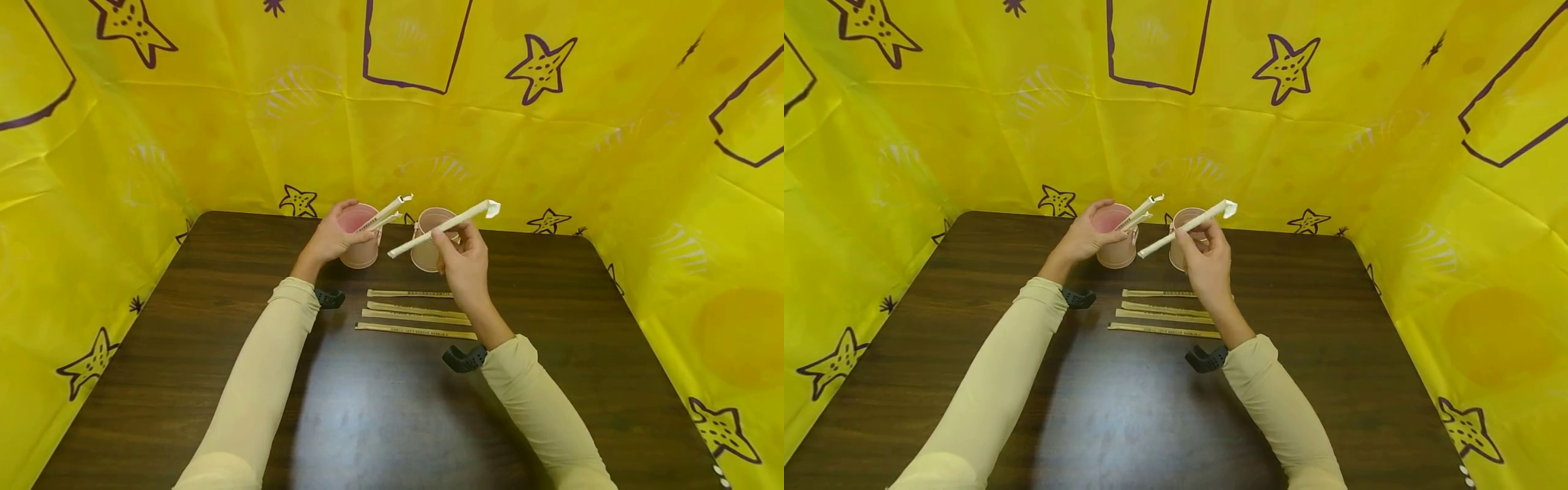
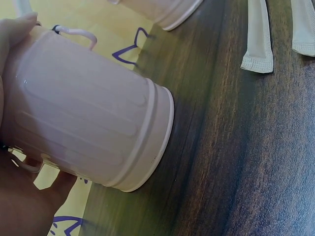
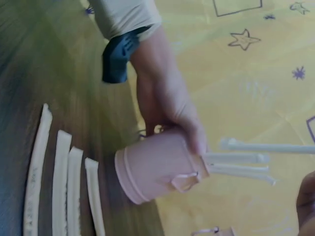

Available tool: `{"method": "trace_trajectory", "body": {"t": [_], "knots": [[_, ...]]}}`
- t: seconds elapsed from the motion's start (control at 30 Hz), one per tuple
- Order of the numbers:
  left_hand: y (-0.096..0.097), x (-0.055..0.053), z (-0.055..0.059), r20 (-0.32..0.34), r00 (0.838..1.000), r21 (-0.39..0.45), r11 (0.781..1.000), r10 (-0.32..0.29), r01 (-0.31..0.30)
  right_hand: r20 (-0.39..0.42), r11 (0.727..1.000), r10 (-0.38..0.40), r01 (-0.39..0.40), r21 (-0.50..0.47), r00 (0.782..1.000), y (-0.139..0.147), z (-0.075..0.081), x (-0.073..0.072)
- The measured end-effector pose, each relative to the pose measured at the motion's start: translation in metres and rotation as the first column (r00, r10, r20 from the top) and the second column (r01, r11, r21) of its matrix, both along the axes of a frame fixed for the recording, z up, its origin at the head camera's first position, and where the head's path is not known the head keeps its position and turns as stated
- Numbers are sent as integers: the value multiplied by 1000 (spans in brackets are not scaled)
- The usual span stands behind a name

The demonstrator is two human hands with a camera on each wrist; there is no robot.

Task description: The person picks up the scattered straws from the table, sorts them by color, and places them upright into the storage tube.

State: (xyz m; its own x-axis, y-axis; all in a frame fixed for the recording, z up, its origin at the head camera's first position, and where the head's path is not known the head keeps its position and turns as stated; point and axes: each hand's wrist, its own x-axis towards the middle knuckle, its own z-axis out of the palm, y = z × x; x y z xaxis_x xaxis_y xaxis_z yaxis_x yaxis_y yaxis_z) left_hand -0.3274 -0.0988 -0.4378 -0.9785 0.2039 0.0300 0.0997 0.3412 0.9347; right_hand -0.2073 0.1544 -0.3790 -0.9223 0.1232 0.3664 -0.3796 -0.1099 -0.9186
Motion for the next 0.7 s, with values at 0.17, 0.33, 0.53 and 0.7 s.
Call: {"method": "trace_trajectory", "body": {"t": [0.17, 0.33, 0.53, 0.7], "knots": [[-1, -1, -1, 5, 1000, -2, 1000, 0, 0, -43, 997, -60, 57, -61, 997, -8, 5, -8], [-1, -1, -1, 5, 1000, 6, 1000, -1, 1, -18, 998, -61, 60, -34, 998, -16, -1, -18], [-1, 0, 0, -1, 1000, 1, 1000, 0, 0, -31, 997, -69, 68, -20, 997, -26, -10, -27], [-1, -1, -1, 6, 1000, 20, 1000, -7, 7, -12, 998, -70, 70, 1, 998, -39, -15, -35]]}}
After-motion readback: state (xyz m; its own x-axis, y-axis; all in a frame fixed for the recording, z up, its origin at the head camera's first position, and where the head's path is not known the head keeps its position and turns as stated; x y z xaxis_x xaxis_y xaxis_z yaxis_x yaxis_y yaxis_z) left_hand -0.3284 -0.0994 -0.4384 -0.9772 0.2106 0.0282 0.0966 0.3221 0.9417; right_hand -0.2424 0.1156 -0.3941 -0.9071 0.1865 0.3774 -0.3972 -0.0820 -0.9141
